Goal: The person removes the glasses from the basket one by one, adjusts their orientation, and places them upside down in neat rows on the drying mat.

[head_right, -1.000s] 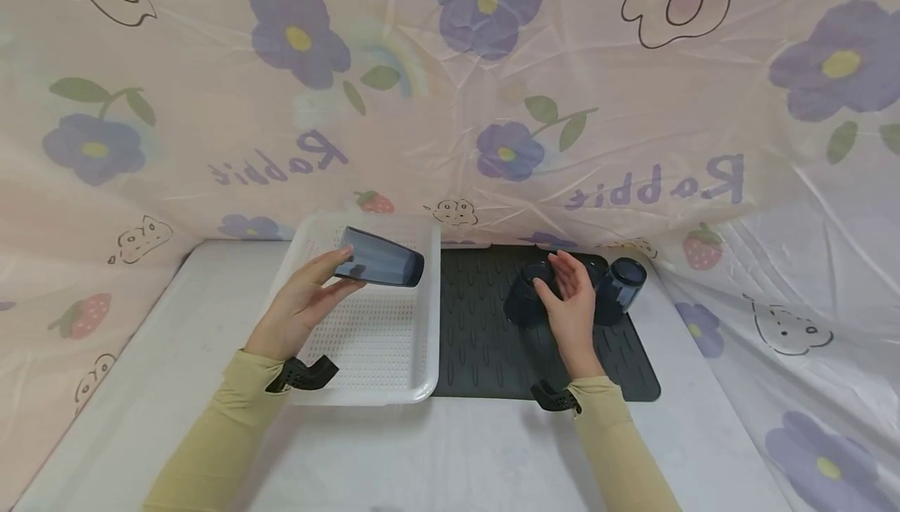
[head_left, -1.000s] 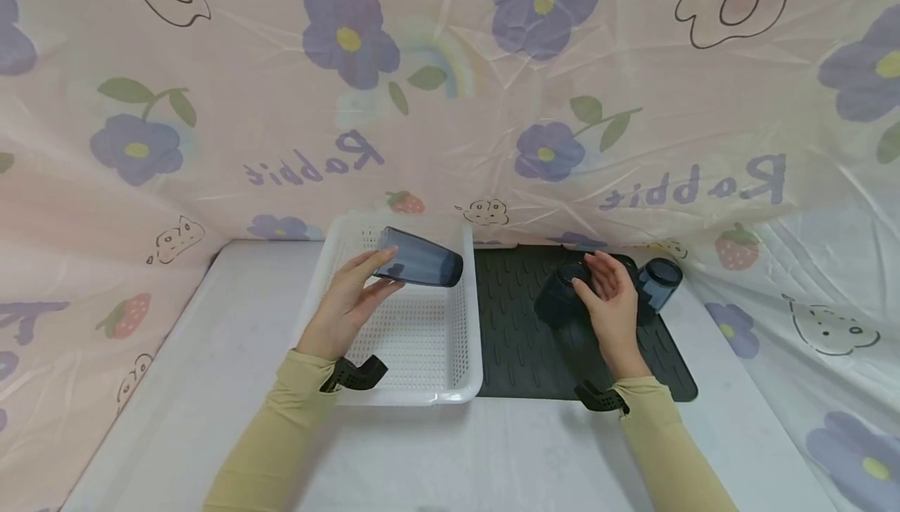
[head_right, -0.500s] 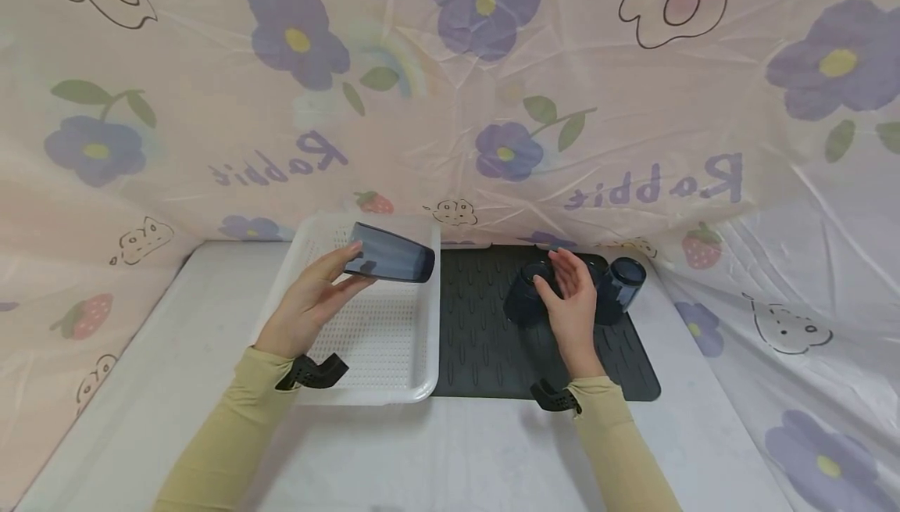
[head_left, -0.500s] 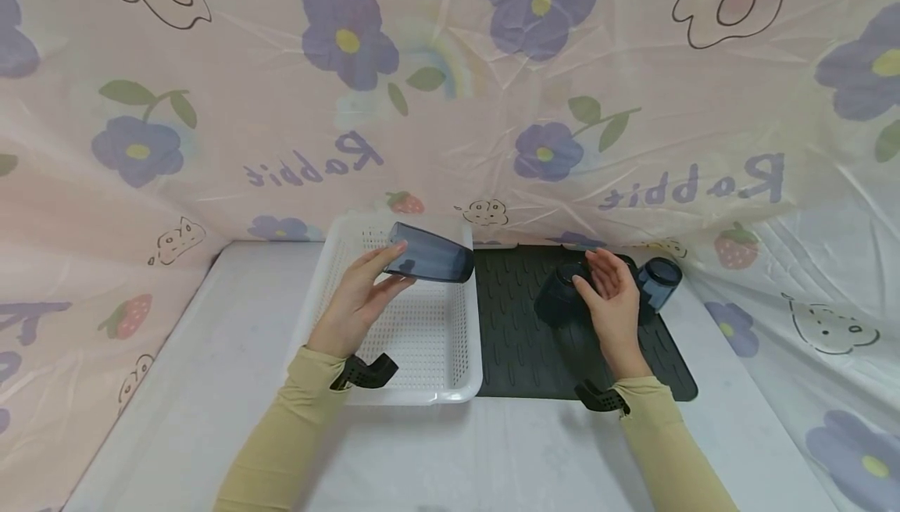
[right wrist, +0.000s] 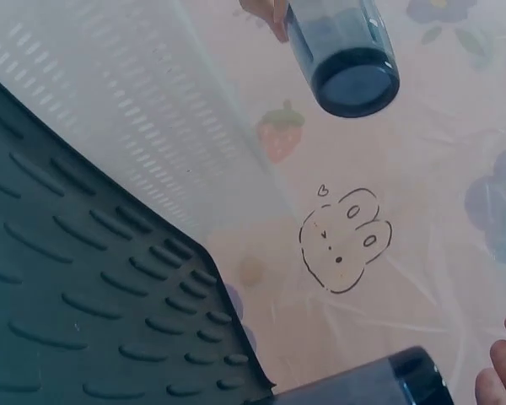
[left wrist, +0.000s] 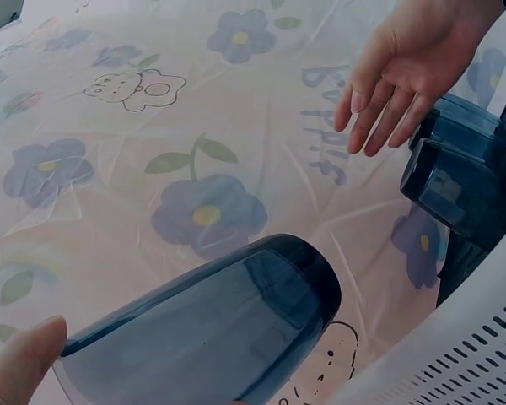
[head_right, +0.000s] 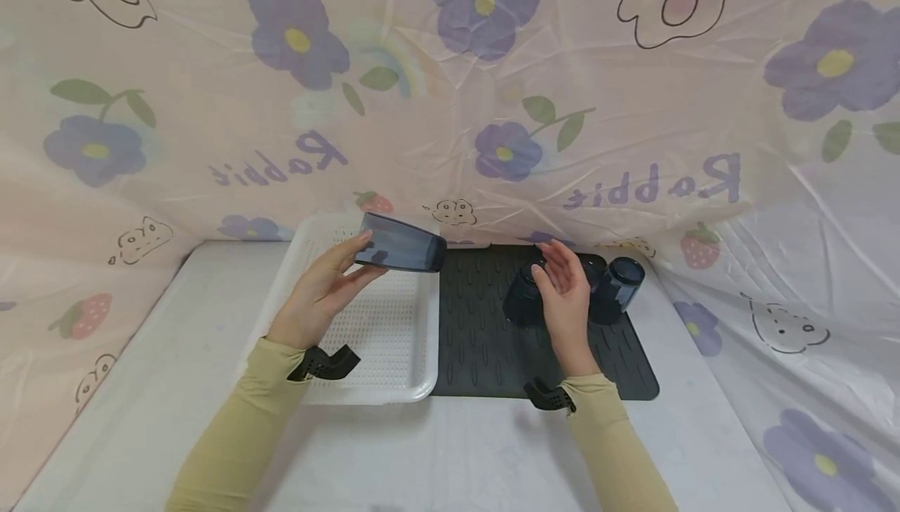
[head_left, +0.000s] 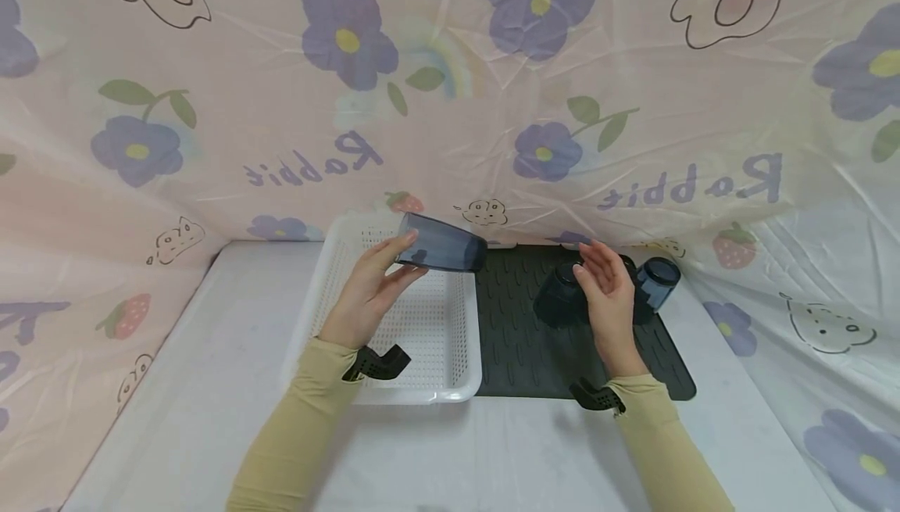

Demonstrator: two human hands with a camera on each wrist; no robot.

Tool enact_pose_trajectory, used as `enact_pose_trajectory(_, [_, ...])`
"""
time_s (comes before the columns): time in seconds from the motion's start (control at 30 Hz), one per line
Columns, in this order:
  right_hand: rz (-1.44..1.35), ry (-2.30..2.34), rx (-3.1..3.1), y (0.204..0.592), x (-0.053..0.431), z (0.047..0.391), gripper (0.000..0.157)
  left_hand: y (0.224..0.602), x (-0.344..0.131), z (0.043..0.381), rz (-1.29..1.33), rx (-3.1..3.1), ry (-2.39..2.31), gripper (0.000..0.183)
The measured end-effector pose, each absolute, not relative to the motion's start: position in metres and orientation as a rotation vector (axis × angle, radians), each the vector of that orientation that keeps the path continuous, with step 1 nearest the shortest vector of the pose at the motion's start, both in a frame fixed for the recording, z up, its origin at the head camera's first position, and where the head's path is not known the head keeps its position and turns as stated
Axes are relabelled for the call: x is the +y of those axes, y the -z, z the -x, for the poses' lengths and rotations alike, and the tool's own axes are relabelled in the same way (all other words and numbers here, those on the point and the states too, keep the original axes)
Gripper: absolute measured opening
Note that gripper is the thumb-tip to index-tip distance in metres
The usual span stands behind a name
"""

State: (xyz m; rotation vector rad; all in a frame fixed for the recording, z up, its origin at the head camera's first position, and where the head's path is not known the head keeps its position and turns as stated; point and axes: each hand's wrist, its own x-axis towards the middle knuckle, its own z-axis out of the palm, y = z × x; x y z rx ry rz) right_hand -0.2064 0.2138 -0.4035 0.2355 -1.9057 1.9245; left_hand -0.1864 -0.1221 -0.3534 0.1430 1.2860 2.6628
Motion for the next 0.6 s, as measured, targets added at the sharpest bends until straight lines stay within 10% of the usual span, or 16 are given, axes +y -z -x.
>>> enact_pose_trajectory(0.6, [-0.393,-2.03,-1.826,0.403,0.197,0.207,0.039,0.351,-0.1,0.189,-0.104,1.192,-2.726,0.035])
